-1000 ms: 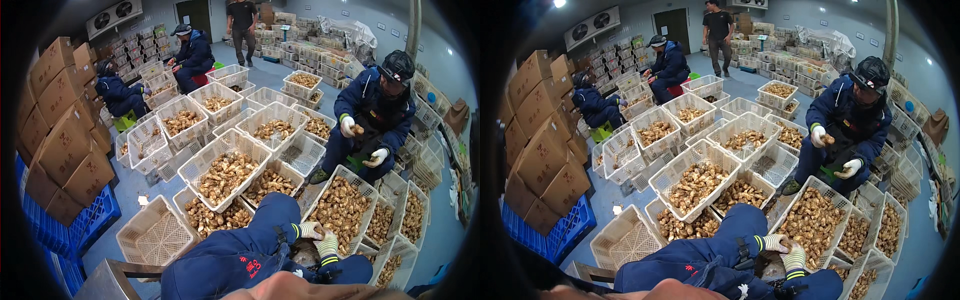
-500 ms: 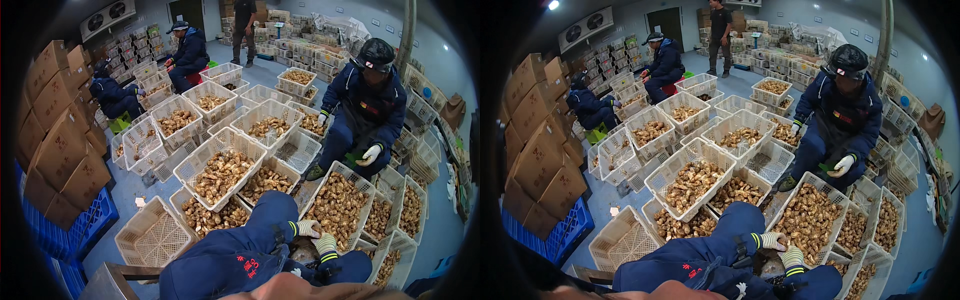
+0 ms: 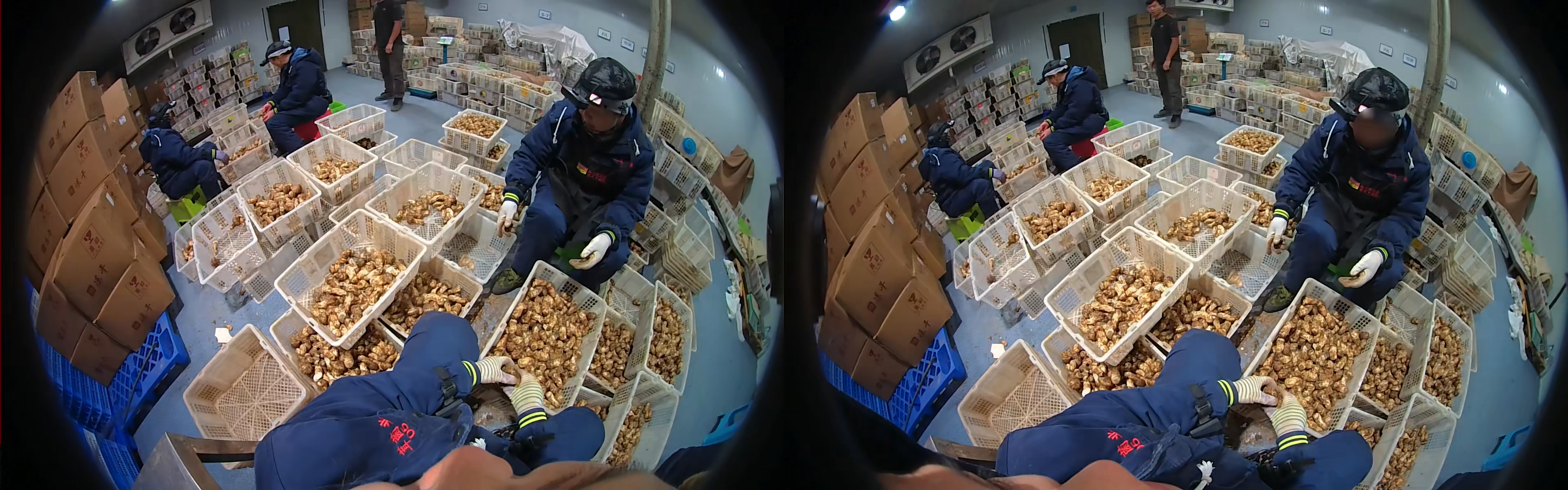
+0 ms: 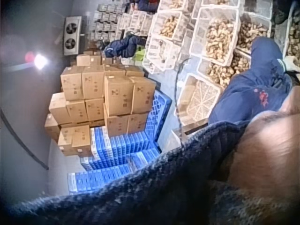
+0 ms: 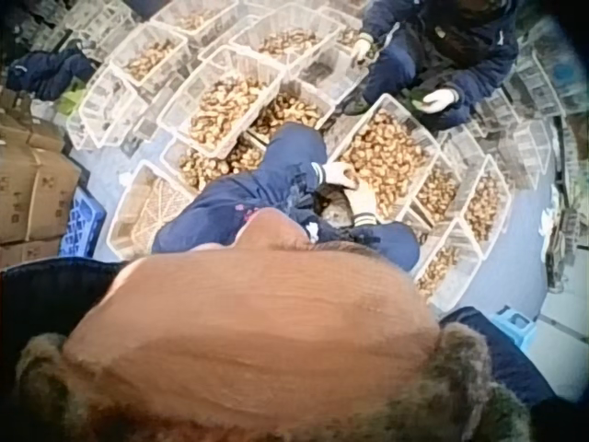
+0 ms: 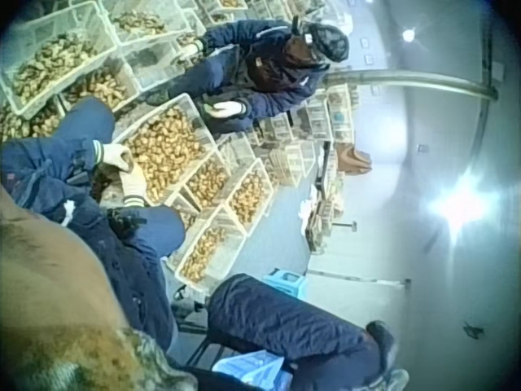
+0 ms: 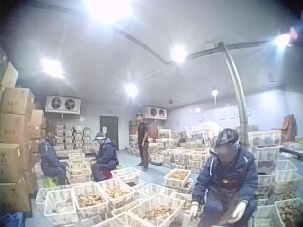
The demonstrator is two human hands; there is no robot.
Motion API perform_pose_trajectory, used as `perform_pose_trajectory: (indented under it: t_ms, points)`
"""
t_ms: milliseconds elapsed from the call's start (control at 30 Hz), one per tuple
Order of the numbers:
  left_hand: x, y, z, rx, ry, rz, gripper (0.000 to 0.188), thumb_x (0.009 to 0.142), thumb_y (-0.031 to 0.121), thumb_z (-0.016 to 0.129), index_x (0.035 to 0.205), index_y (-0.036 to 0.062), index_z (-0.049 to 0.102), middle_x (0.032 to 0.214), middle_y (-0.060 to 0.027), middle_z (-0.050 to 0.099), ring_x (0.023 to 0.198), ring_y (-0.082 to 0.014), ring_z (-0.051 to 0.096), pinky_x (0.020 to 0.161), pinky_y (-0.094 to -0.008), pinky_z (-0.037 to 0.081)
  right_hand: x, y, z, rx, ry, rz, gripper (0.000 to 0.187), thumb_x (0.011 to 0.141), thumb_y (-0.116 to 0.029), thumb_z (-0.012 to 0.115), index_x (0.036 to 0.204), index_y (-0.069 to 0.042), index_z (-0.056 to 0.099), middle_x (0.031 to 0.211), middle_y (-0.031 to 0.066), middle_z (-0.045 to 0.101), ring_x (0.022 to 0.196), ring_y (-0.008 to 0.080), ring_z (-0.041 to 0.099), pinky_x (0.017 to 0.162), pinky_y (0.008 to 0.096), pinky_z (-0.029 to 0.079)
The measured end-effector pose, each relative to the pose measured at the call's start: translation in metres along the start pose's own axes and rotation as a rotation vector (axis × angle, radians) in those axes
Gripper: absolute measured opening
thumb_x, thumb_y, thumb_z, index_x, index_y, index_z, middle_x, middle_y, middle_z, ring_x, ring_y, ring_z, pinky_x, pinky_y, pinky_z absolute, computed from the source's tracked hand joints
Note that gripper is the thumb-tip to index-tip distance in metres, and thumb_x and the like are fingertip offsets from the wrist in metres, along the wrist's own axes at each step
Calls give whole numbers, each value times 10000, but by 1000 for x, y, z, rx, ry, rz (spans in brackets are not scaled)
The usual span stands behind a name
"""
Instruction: Sorting ginger roots into crates.
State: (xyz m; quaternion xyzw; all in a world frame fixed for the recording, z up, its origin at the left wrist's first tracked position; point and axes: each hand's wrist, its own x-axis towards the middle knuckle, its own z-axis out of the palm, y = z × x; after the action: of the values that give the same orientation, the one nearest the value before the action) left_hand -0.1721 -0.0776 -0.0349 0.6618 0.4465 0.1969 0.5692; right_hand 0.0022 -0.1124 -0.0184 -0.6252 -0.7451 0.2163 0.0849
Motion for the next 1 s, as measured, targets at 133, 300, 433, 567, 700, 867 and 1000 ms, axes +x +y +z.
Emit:
perform_pose_trajectory:
  t_ms: [133, 300, 433, 567, 700, 867, 1000]
  points:
    - [1, 0, 0, -20, -20, 20, 534, 714, 389, 743, 1105, 61, 586, 1067, -170, 620, 1017, -253, 584, 885, -335, 438, -1, 2, 0, 10, 0, 7, 787, 535, -275, 829, 1205, -22, 504, 1073, 209, 602, 996, 359, 577, 867, 402, 466]
    - [0, -1, 2, 115, 8, 53, 552, 684, 377, 761, 1101, 62, 586, 1018, -150, 638, 956, -237, 608, 849, -313, 456, 1, -1, 1, 11, -10, 11, 783, 539, -274, 827, 1207, -25, 504, 1073, 206, 604, 995, 354, 579, 867, 399, 467]
    - [-4, 6, -1, 63, -78, 4, 615, 708, 422, 722, 1199, 96, 546, 1091, -179, 610, 1013, -293, 585, 878, -358, 449, 0, 4, 0, 10, -12, 24, 781, 542, -272, 826, 1210, -27, 505, 1072, 205, 606, 994, 351, 582, 867, 398, 468]
    - [4, -9, 2, 30, -28, 109, 637, 720, 384, 720, 1241, 80, 513, 1134, -169, 593, 1048, -283, 566, 897, -363, 439, 5, -1, 3, 6, -28, 22, 778, 545, -271, 825, 1212, -30, 505, 1072, 203, 608, 994, 347, 584, 866, 396, 469]
    - [6, -8, 2, -44, 27, 233, 570, 734, 341, 715, 1218, 104, 531, 1110, -171, 601, 1047, -276, 566, 893, -346, 440, 6, 1, 2, 11, -38, 29, 776, 548, -270, 824, 1214, -32, 505, 1071, 201, 610, 993, 343, 586, 866, 394, 471]
    - [12, 5, -2, 19, -50, 73, 536, 721, 386, 717, 1162, 116, 575, 1084, -176, 611, 1029, -285, 573, 882, -337, 441, 5, 3, -7, 29, -25, 63, 772, 552, -268, 823, 1217, -35, 505, 1071, 199, 613, 992, 339, 589, 866, 391, 472]
    - [16, -25, -5, -11, 63, 5, 572, 703, 444, 716, 1163, 131, 583, 1118, -187, 600, 1058, -301, 564, 901, -354, 432, 13, -5, -3, 57, -46, 30, 771, 559, -268, 820, 1224, -40, 503, 1071, 198, 614, 987, 336, 593, 863, 388, 474]
